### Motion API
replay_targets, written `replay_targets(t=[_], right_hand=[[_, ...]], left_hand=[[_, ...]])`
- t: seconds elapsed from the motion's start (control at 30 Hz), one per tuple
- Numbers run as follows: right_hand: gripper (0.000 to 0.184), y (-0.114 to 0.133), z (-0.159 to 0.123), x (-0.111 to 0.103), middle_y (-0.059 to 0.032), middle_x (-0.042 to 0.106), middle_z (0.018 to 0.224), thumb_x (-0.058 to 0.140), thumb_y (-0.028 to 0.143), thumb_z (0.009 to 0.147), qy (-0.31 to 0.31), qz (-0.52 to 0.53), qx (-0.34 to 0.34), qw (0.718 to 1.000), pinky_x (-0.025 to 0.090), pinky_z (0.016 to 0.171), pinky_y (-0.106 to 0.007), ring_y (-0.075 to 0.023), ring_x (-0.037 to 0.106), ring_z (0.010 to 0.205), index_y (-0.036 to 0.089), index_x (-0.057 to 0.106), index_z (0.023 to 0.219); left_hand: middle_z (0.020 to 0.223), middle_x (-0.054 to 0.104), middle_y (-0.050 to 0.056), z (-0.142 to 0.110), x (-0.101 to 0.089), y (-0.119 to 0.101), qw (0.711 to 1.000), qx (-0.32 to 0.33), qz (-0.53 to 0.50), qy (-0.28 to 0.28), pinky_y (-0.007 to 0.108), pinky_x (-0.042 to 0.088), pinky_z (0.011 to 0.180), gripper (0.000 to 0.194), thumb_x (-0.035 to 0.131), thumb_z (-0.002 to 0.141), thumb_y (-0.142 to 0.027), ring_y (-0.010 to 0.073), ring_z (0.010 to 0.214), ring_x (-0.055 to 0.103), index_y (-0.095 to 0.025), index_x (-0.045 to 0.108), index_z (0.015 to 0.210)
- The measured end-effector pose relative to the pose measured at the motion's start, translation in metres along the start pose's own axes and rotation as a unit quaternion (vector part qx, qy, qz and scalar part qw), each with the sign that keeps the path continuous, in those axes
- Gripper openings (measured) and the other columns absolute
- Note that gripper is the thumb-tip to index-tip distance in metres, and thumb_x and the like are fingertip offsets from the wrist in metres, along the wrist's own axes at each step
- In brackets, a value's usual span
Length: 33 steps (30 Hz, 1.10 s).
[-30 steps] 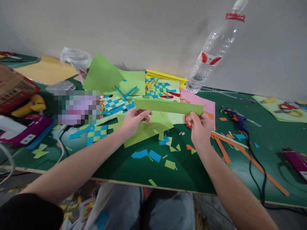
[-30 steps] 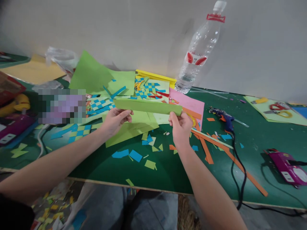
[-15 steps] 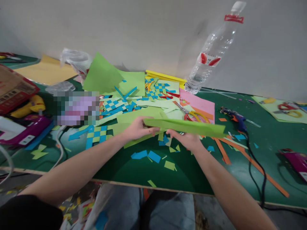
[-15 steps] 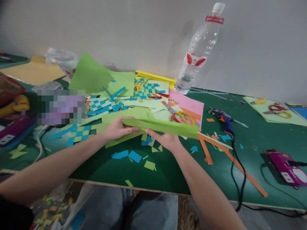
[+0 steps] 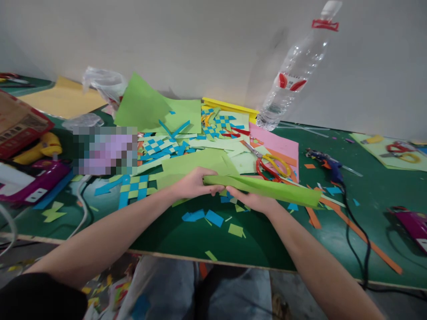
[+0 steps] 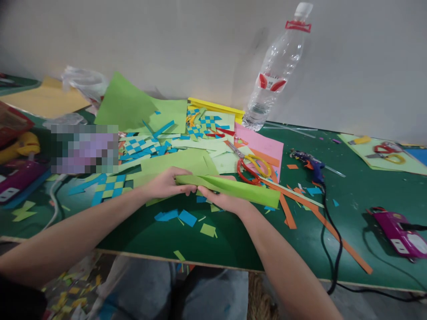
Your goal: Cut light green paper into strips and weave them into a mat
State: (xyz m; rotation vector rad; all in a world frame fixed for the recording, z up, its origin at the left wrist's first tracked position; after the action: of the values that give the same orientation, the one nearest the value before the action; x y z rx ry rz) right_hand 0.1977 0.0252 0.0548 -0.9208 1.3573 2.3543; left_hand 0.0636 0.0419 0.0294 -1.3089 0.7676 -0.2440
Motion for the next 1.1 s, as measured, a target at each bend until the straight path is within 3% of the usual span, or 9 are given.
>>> replay_targets(t=[0.2,0.37,0.57,0.7,0.93,1.03,1.1], right_hand=[[0.027,-0.009,0.000,-0.017,0.0002,0.065,0.054,0.070,0.039,0.080,-0.076,0.110,0.050,0.990,0.055,0.058,-0.032,-0.0174,0.062,0.053,0.025,0.065,0.058],[0.043,-0.042,-0.001,-0.040,0.0009,0.055,0.043,0.070,0.048,0.080,-0.182,0.186,0.137,0.956,0.040,0.041,-0.026,-0.0111,0.050,0.040,0.020,0.061,0.050],[0.045,-0.063,-0.005,-0.068,0.0016,0.055,0.047,0.068,0.051,0.082,-0.317,0.228,0.146,0.909,0.038,0.042,-0.024,-0.0086,0.046,0.040,0.019,0.057,0.052],[0.043,-0.067,-0.007,-0.071,0.0001,0.061,0.053,0.066,0.051,0.083,-0.345,0.249,0.144,0.894,0.042,0.043,-0.025,-0.0082,0.048,0.040,0.019,0.057,0.056],[0.027,-0.069,-0.007,-0.071,0.0008,0.066,0.061,0.074,0.042,0.078,-0.349,0.267,0.145,0.886,0.048,0.048,-0.023,-0.0074,0.054,0.044,0.017,0.066,0.071],[0.024,-0.079,-0.011,-0.076,0.0010,0.067,0.064,0.076,0.040,0.076,-0.382,0.292,0.164,0.861,0.049,0.048,-0.022,-0.0061,0.053,0.044,0.017,0.068,0.077],[0.024,-0.086,-0.014,-0.079,0.0005,0.070,0.070,0.076,0.039,0.075,-0.400,0.311,0.170,0.845,0.052,0.051,-0.022,-0.0054,0.054,0.044,0.017,0.068,0.082]], left_hand=[[0.067,0.071,0.003,-0.001,-0.007,0.000,0.999,-0.027,0.002,-0.030,0.024,0.052,0.058,0.026,0.068,0.082,-0.043,0.0168,0.060,0.066,-0.018,0.072,0.080],[0.062,0.070,0.003,0.000,-0.018,-0.002,0.997,-0.034,0.021,-0.066,0.026,0.053,0.063,0.027,0.070,0.081,-0.044,0.0172,0.060,0.066,-0.020,0.073,0.072],[0.057,0.069,0.003,0.001,-0.028,0.009,0.991,-0.077,-0.003,-0.112,0.023,0.041,0.042,0.030,0.073,0.077,-0.049,0.0117,0.040,0.052,-0.020,0.075,0.071],[0.057,0.068,0.004,0.001,-0.040,0.019,0.984,-0.090,-0.010,-0.156,0.024,0.042,0.044,0.033,0.073,0.077,-0.049,0.0118,0.042,0.053,-0.018,0.073,0.065],[0.062,0.065,0.003,-0.005,-0.066,0.030,0.947,-0.074,-0.102,-0.294,0.023,0.045,0.054,0.034,0.073,0.078,-0.047,0.0102,0.052,0.057,-0.016,0.066,0.067],[0.063,0.063,0.002,-0.007,-0.073,0.027,0.939,-0.044,-0.112,-0.321,0.023,0.044,0.053,0.032,0.070,0.081,-0.044,0.0089,0.051,0.054,-0.016,0.061,0.066],[0.063,0.063,0.002,-0.008,-0.076,0.023,0.942,-0.039,-0.065,-0.327,0.024,0.044,0.055,0.032,0.067,0.084,-0.044,0.0103,0.053,0.055,-0.017,0.061,0.069]])
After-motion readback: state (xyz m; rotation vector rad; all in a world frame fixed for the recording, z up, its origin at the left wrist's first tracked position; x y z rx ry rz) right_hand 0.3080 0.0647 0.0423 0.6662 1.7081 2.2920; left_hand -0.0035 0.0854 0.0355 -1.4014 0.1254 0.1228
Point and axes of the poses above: each hand's wrist, its own z-axis towards the middle knuckle, its own x-axis out of the palm, y = z × x, the point moved 9 cm from there along z, towards the middle knuckle
